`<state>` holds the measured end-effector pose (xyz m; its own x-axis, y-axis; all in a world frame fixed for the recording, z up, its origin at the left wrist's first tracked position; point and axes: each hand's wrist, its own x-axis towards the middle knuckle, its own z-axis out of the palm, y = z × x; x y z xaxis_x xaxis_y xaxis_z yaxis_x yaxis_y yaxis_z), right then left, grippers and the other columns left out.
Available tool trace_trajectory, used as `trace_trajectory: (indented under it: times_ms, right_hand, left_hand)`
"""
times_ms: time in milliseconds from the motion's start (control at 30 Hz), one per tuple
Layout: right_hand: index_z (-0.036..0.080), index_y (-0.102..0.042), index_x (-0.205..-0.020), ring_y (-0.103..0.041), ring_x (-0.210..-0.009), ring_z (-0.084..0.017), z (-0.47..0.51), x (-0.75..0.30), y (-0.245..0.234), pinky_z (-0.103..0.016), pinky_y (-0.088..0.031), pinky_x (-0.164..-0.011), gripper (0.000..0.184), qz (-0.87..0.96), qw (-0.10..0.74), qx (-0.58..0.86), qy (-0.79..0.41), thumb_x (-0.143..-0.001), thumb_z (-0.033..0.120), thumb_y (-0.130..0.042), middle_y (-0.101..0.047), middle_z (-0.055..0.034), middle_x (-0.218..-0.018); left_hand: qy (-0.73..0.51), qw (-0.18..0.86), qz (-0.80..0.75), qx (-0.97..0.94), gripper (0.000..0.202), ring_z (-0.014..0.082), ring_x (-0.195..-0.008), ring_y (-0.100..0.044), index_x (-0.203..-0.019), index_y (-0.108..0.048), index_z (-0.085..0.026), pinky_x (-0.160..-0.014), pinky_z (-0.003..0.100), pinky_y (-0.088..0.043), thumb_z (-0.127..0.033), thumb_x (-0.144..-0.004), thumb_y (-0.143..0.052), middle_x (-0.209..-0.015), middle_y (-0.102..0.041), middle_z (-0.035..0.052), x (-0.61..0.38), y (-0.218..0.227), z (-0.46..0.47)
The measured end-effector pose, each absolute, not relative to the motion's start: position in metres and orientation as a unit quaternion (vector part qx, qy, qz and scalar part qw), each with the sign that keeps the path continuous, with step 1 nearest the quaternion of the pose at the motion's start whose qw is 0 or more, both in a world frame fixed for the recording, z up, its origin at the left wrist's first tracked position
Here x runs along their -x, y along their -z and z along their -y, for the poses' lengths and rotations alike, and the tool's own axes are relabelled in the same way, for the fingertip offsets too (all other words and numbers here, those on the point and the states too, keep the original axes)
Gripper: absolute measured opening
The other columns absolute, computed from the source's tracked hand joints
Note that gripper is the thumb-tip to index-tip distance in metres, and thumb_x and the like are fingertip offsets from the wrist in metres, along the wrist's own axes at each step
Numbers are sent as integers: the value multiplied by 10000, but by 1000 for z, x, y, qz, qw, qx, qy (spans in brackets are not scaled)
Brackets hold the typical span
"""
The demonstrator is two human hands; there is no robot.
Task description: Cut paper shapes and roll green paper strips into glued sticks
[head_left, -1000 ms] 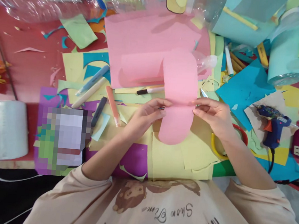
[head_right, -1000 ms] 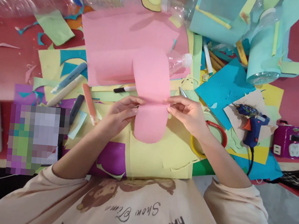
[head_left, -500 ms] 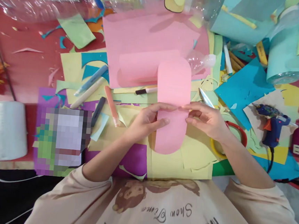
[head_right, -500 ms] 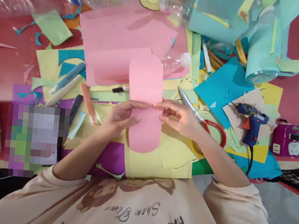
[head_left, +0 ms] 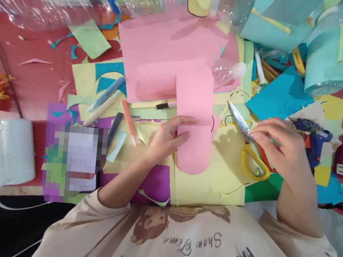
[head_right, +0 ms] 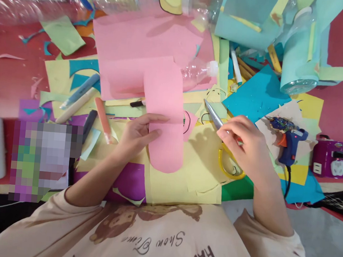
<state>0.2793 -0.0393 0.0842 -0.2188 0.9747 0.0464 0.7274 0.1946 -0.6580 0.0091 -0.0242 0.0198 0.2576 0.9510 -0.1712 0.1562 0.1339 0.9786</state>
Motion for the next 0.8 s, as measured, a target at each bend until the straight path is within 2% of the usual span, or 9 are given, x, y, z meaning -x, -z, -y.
trace_trajectory:
  times_ms: [67, 133, 233, 300, 367, 500, 633, 733, 800]
  right_hand:
    - [204, -615, -1087, -611, -717, -185, 56, -293, -88, -307, -466, -590, 291, 750, 84, 633, -173, -915, 400, -484, -605, -74, -931]
    - [216, -499, -1299, -611, -666, -218, 71, -304, -85, -307, -408, -503, 438, 755, -58, 643, -114, -917, 426, -459, -637, -82, -937]
    - [195, -373, -1397, -648, -734, -259, 86, -312, -76, -283, -346, -440, 527, 769, -138, 618, -83, -919, 406, -444, -651, -118, -1089]
    - [165, -334, -1416, -657, -742, -267, 88, -311, -69, -275, -331, -429, 570, 775, -144, 612, -64, -920, 427, -435, -644, -146, -1130]
    - [136, -333, -1417, -654, -695, -263, 86, -309, -62, -273, -328, -425, 608, 776, -141, 614, -40, -917, 468, -429, -662, -164, -1063]
    - [150, -440, -1347, -657, -669, -254, 81, -309, -54, -280, -371, -441, 533, 784, -108, 612, -16, -920, 469, -432, -686, -134, -983]
    - [128, -545, -1236, -680, -716, -267, 81, -314, -51, -307, -454, -498, 466, 790, -44, 610, -33, -904, 448, -478, -704, -127, -948]
    - [101, -562, -1224, -688, -745, -263, 84, -318, -50, -323, -514, -572, 471, 774, 25, 630, -62, -888, 427, -511, -702, -160, -1000]
    - [125, -574, -1219, -682, -766, -245, 86, -321, -50, -331, -544, -657, 464, 750, 85, 649, -99, -863, 422, -547, -699, -149, -1012]
  left_hand:
    - [-354, 555, -501, -562, 333, 209, -1110, -608, -1051, -654, -191, -988, 358, -469, -133, -735, -564, -1137, -678, 34, -8, -20, 24]
    - [-359, 545, -503, -567, 348, 206, -1110, -607, -1053, -651, -193, -979, 355, -477, -126, -724, -559, -1139, -677, 33, -7, -20, 23]
    - [-364, 539, -505, -567, 387, 207, -1125, -601, -1088, -639, -198, -974, 360, -485, -122, -719, -552, -1169, -666, 33, -6, -19, 22]
    - [-365, 539, -503, -568, 404, 213, -1151, -588, -1114, -632, -204, -998, 376, -474, -128, -725, -549, -1199, -654, 35, -5, -19, 21]
    - [-366, 537, -504, -569, 408, 223, -1168, -579, -1125, -630, -206, -1015, 393, -464, -137, -732, -549, -1210, -650, 38, -5, -19, 21]
    - [-374, 530, -504, -571, 396, 228, -1155, -586, -1115, -632, -200, -1013, 406, -469, -141, -731, -558, -1189, -657, 42, -5, -19, 20]
    - [-389, 533, -490, -569, 385, 226, -1155, -585, -1105, -634, -202, -997, 398, -483, -137, -731, -569, -1192, -655, 43, -3, -19, 21]
    - [-393, 540, -481, -568, 370, 224, -1167, -580, -1108, -635, -212, -998, 391, -485, -152, -748, -581, -1199, -653, 43, -2, -19, 21]
    - [-395, 548, -476, -563, 355, 226, -1164, -582, -1112, -636, -219, -992, 385, -489, -174, -762, -595, -1208, -649, 46, -2, -18, 21]
